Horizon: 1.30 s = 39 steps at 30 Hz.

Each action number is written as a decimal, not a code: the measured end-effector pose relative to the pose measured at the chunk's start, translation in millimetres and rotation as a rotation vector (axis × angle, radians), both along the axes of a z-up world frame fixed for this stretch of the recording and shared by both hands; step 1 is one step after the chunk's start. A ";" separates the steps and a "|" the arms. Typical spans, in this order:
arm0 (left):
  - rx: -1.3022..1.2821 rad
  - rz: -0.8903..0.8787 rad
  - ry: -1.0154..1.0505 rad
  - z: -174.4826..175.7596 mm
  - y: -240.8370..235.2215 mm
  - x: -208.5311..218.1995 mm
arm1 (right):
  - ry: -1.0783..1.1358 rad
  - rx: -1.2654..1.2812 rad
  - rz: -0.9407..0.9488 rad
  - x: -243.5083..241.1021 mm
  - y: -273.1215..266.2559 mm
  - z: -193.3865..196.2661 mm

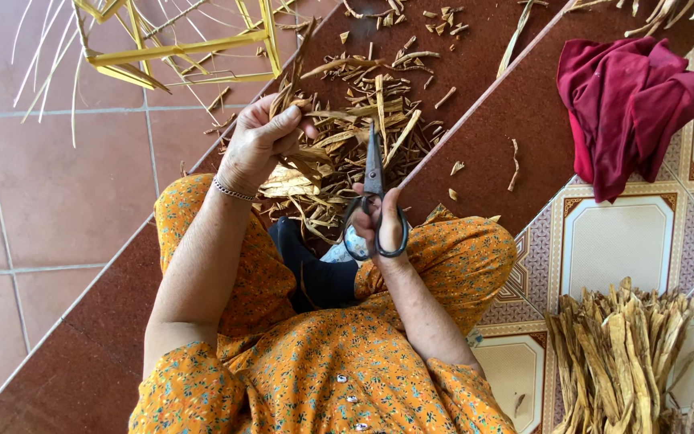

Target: The person sits on the floor and uses shears to trim dried plant stems into smaller pieces. They repeatedly pick up bundles of stems, cut them, and place the trimmed pieces into a pile on the floor.

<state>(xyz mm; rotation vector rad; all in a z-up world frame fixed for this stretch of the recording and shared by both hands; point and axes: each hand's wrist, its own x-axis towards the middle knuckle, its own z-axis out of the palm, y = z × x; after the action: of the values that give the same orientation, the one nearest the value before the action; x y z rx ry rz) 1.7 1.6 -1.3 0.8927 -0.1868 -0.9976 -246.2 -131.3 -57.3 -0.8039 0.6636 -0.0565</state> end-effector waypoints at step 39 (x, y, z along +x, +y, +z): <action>0.009 0.059 -0.863 63.1 -81.6 -94.8 | -0.404 -1.140 0.172 39.1 -12.8 57.9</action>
<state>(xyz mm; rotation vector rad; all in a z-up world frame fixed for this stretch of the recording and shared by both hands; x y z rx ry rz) -93.1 -79.9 61.8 1.2874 -0.8763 -0.5034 -207.1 -144.1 0.6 -1.8772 0.1166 -0.4573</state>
